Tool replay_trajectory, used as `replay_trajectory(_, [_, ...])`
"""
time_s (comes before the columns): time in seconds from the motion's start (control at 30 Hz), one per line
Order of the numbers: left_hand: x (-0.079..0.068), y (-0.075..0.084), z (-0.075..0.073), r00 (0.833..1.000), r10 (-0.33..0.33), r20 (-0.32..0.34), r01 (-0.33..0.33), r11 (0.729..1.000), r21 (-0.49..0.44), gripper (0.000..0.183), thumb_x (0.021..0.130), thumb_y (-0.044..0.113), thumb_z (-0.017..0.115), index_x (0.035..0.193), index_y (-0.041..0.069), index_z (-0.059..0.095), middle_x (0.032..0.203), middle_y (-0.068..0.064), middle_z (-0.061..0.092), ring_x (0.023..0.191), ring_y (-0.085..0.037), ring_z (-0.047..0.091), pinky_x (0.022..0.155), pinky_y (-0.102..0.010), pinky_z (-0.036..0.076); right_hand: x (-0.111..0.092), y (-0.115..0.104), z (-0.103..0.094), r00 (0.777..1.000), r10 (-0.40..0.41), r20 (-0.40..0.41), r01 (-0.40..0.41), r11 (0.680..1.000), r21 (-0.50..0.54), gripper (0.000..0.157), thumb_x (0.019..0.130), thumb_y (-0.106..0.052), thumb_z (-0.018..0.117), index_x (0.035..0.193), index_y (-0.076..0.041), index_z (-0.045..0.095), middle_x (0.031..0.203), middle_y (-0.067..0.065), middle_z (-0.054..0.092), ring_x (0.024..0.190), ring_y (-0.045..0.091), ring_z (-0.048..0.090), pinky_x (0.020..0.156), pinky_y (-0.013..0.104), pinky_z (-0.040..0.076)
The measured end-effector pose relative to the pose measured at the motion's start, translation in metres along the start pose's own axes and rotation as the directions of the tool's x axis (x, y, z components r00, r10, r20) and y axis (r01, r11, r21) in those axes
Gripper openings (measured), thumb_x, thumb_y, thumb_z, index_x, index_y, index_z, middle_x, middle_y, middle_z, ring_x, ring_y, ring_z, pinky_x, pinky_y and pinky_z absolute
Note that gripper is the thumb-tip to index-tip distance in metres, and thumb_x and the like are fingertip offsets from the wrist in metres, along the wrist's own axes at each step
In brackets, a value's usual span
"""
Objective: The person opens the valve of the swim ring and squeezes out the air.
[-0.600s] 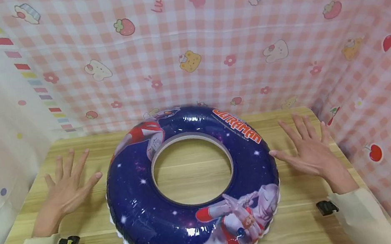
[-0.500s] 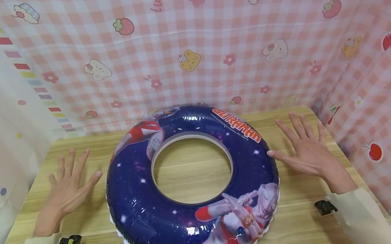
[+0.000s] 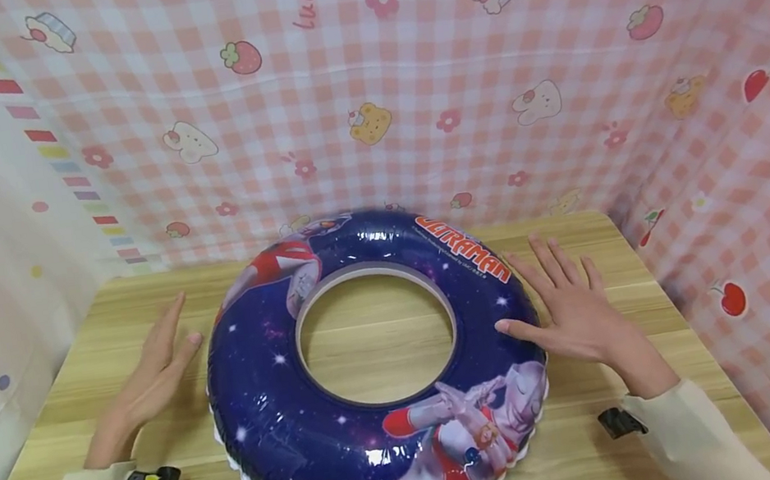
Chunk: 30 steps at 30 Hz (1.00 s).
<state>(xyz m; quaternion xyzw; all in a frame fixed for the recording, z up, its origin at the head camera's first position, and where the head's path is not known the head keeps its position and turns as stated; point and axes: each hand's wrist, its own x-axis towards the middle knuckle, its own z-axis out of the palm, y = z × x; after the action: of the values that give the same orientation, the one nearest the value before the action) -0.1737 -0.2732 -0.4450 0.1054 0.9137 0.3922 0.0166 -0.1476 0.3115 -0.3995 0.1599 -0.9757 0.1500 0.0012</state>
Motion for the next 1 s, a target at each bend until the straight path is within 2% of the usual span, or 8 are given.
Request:
replay_trajectory(0.1, [0.002, 0.002, 0.005, 0.999, 0.016, 0.028, -0.013, 0.993, -0.113, 0.069, 0.111, 0.041, 0.035, 0.166, 0.028, -0.006, 0.173, -0.019, -0.004, 0.158, -0.048, -0.005, 0.120, -0.076, 0.002, -0.001, -0.011, 0.003, 0.999, -0.040, 0.010, 0.040, 0.999, 0.014, 0.096, 0.093, -0.060, 0.066, 0.166, -0.030, 0.012, 0.175, 0.005, -0.008, 0.161, 0.038, -0.006, 0.119, 0.074, -0.002])
replay_trajectory(0.2, [0.002, 0.005, 0.010, 0.998, -0.006, 0.070, 0.022, 0.971, -0.238, 0.067, 0.112, 0.043, 0.029, 0.165, 0.031, -0.011, 0.172, -0.025, -0.002, 0.157, -0.049, 0.002, 0.120, -0.076, 0.009, -0.003, -0.023, 0.006, 0.996, -0.092, 0.009, 0.091, 0.995, 0.035, 0.096, 0.091, -0.059, 0.070, 0.166, -0.031, 0.017, 0.175, 0.005, -0.006, 0.161, 0.038, -0.003, 0.120, 0.073, 0.000])
replay_trajectory(0.37, [0.002, 0.009, 0.015, 0.989, -0.044, 0.142, 0.101, 0.900, -0.425, 0.067, 0.112, 0.047, 0.024, 0.164, 0.030, -0.014, 0.167, -0.034, 0.010, 0.151, -0.056, 0.021, 0.120, -0.069, 0.025, -0.005, -0.039, 0.011, 0.982, -0.186, 0.016, 0.185, 0.981, 0.048, 0.096, 0.088, -0.059, 0.073, 0.164, -0.036, 0.019, 0.175, 0.003, -0.003, 0.162, 0.034, -0.004, 0.123, 0.069, 0.000])
replay_trajectory(0.5, [0.004, 0.013, 0.020, 0.979, -0.058, 0.195, 0.153, 0.842, -0.517, 0.069, 0.111, 0.050, 0.020, 0.165, 0.023, -0.015, 0.168, -0.032, 0.012, 0.151, -0.052, 0.024, 0.119, -0.053, 0.034, -0.007, -0.054, 0.014, 0.959, -0.282, 0.017, 0.281, 0.959, 0.034, 0.097, 0.085, -0.061, 0.074, 0.164, -0.032, 0.024, 0.175, 0.003, 0.001, 0.161, 0.036, 0.003, 0.122, 0.069, 0.005])
replay_trajectory(0.63, [0.008, 0.018, 0.026, 0.974, -0.066, 0.216, 0.181, 0.796, -0.577, 0.074, 0.111, 0.050, 0.022, 0.164, 0.012, -0.012, 0.171, -0.025, 0.003, 0.157, -0.043, 0.011, 0.126, -0.052, 0.021, -0.013, -0.073, 0.018, 0.931, -0.363, 0.038, 0.362, 0.932, 0.024, 0.100, 0.081, -0.070, 0.072, 0.163, -0.032, 0.028, 0.175, 0.001, 0.004, 0.161, 0.035, 0.006, 0.123, 0.068, 0.009])
replay_trajectory(0.77, [0.011, 0.021, 0.033, 0.968, -0.130, 0.216, 0.237, 0.758, -0.608, 0.076, 0.111, 0.048, 0.033, 0.166, 0.013, -0.005, 0.174, -0.009, -0.007, 0.160, -0.034, -0.004, 0.129, -0.057, 0.005, -0.022, -0.094, 0.023, 0.891, -0.448, 0.066, 0.447, 0.894, 0.030, 0.105, 0.077, -0.079, 0.069, 0.163, -0.033, 0.028, 0.175, 0.000, 0.009, 0.162, 0.029, 0.007, 0.124, 0.064, 0.008])
replay_trajectory(0.87, [0.012, 0.022, 0.035, 0.960, -0.184, 0.212, 0.278, 0.728, -0.626, 0.076, 0.109, 0.047, 0.041, 0.167, 0.017, -0.001, 0.175, -0.001, -0.005, 0.161, -0.030, -0.004, 0.130, -0.055, 0.004, -0.029, -0.106, 0.028, 0.852, -0.519, 0.073, 0.518, 0.855, 0.031, 0.109, 0.075, -0.083, 0.068, 0.163, -0.032, 0.028, 0.174, 0.001, 0.013, 0.161, 0.028, 0.014, 0.126, 0.057, 0.004])
replay_trajectory(1.0, [0.012, 0.023, 0.036, 0.958, -0.207, 0.199, 0.287, 0.711, -0.641, 0.076, 0.109, 0.046, 0.043, 0.167, 0.017, 0.003, 0.175, 0.000, -0.002, 0.161, -0.027, -0.003, 0.130, -0.053, 0.004, -0.037, -0.115, 0.036, 0.804, -0.589, 0.075, 0.592, 0.805, -0.023, 0.116, 0.070, -0.090, 0.063, 0.163, -0.030, 0.028, 0.173, 0.002, 0.017, 0.158, 0.029, 0.024, 0.126, 0.054, 0.004])
